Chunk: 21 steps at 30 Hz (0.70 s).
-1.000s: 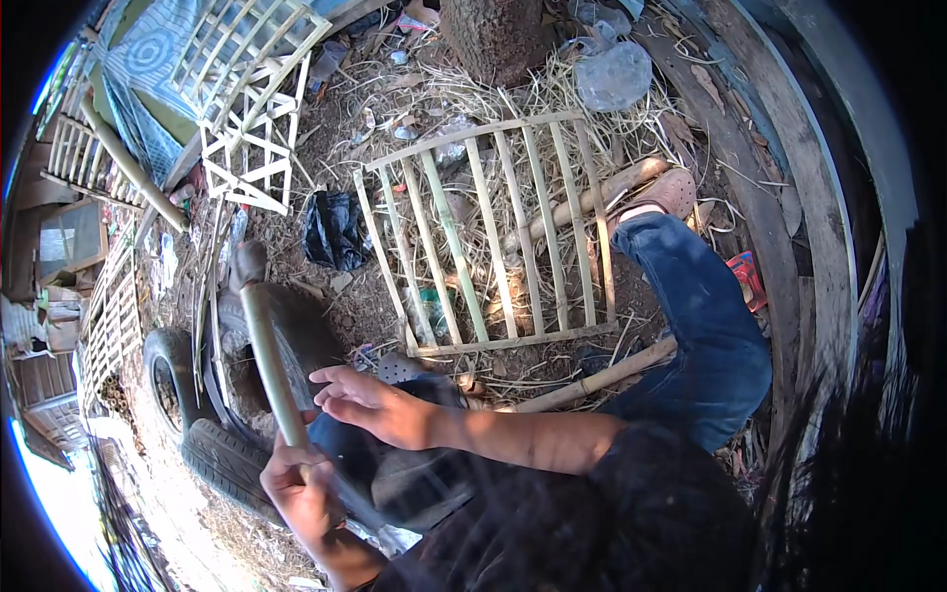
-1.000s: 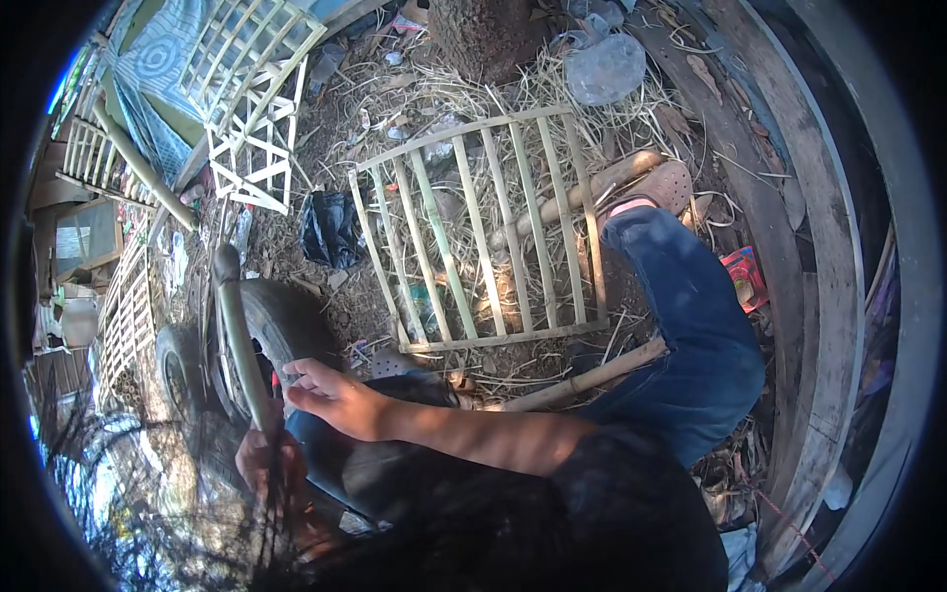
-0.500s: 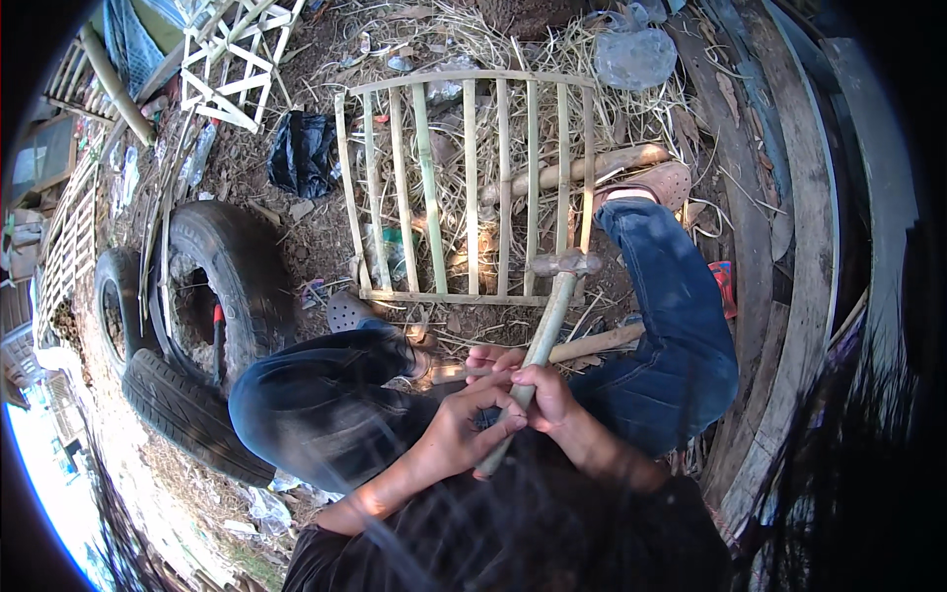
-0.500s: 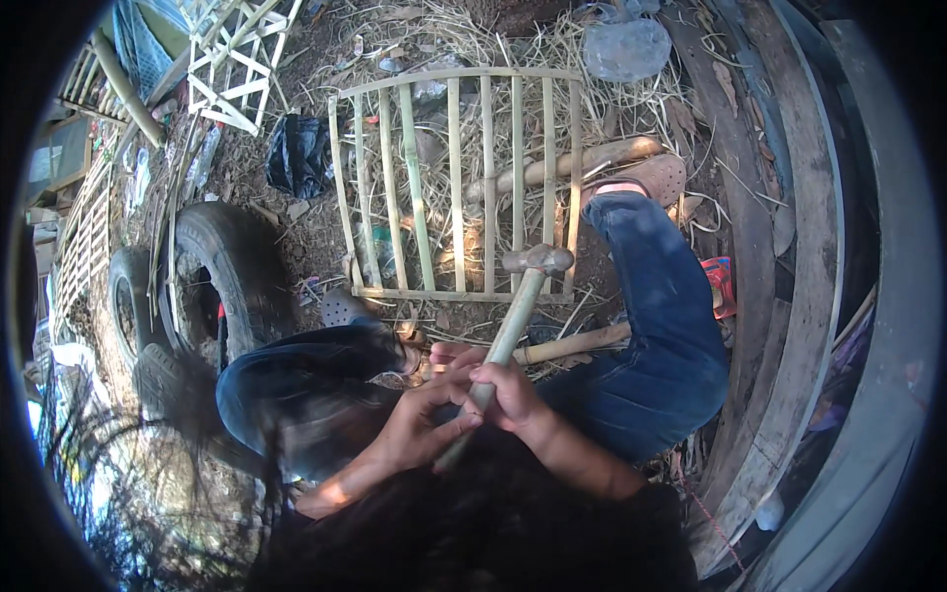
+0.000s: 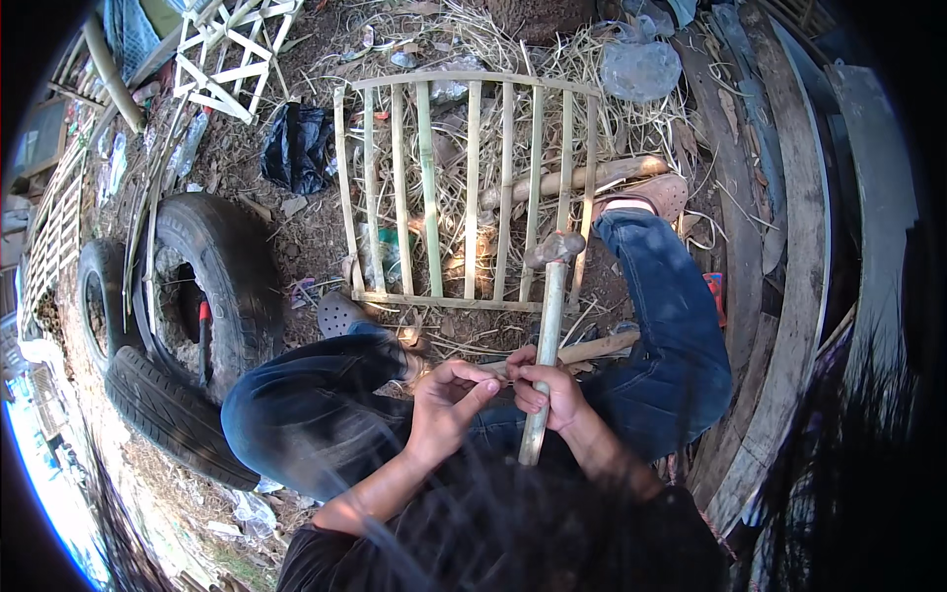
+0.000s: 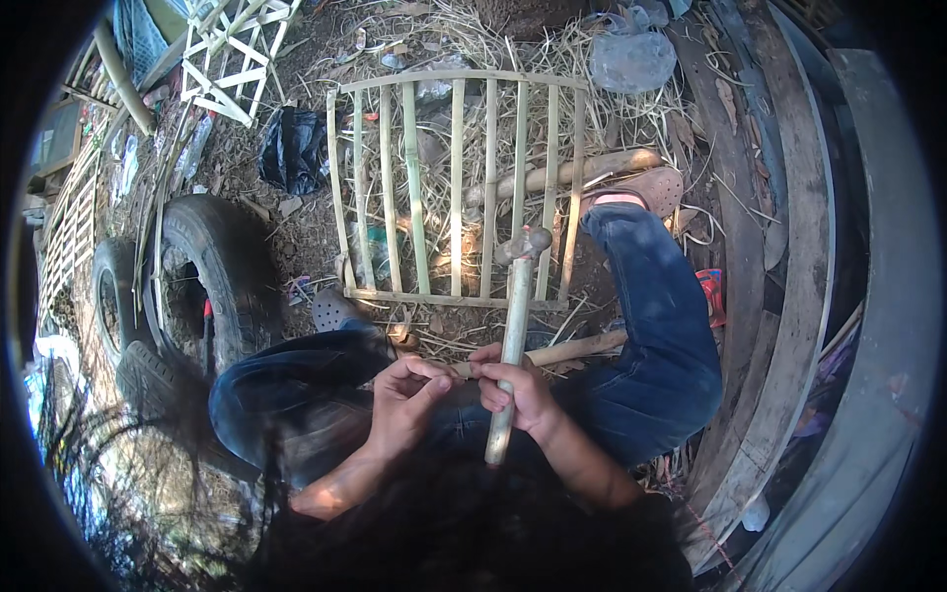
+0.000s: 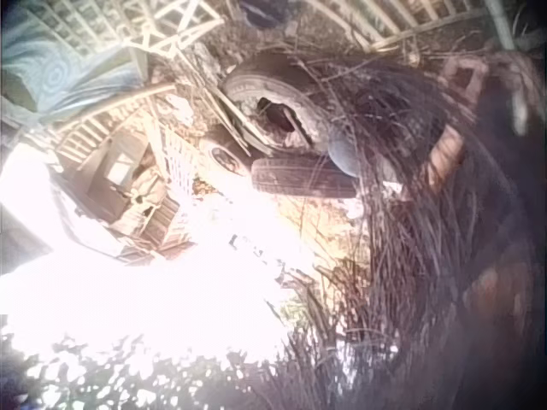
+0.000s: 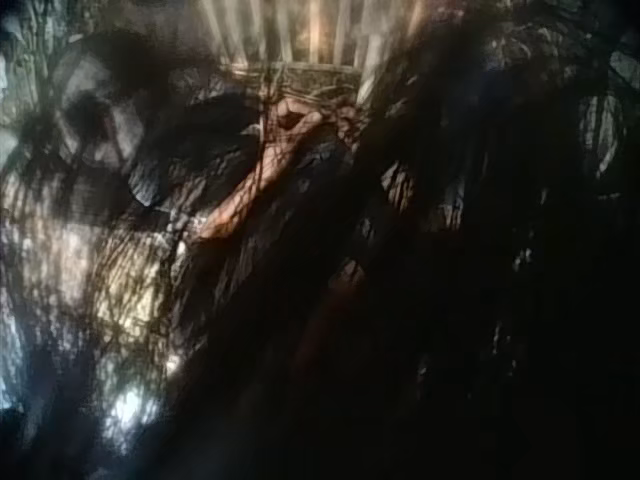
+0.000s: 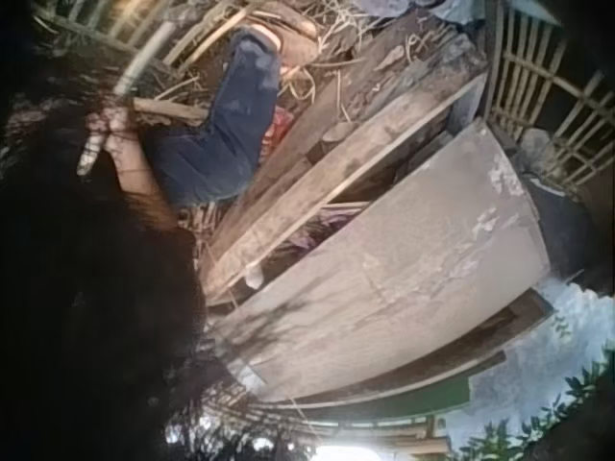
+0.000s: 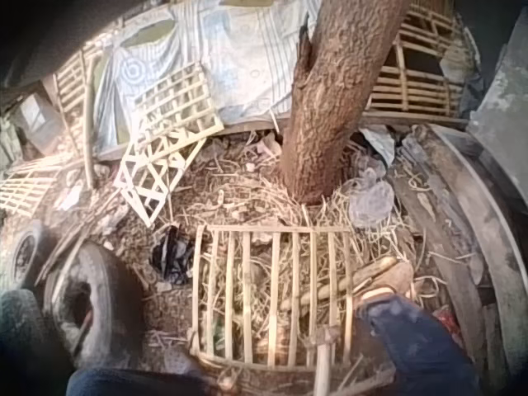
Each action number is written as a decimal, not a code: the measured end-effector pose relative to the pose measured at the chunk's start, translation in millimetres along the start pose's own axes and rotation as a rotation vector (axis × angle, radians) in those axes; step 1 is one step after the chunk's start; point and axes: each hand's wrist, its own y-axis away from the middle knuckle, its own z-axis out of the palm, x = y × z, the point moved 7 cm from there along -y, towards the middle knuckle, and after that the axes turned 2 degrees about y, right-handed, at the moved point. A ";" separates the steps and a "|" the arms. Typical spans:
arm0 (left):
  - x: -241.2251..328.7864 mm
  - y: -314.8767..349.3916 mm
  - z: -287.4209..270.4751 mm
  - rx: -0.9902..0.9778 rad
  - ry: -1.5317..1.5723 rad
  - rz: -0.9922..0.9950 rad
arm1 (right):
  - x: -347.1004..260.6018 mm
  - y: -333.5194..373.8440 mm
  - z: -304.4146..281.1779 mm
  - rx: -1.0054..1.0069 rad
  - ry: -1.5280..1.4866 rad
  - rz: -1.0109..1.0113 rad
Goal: The person assembles a bamboo lattice structure by aligning bamboo strips and hammering nails into them using a hammer.
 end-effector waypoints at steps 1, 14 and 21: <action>3.6 -0.7 -0.3 -0.010 -0.061 0.055 | 6.9 0.4 7.8 -0.020 -0.018 0.025; 6.8 -3.6 -12.7 -0.019 -0.062 0.201 | 10.6 -4.0 27.7 -0.142 0.116 0.000; 4.5 -4.9 -16.9 0.012 -0.322 0.145 | 7.9 -5.1 30.6 -0.063 0.093 0.026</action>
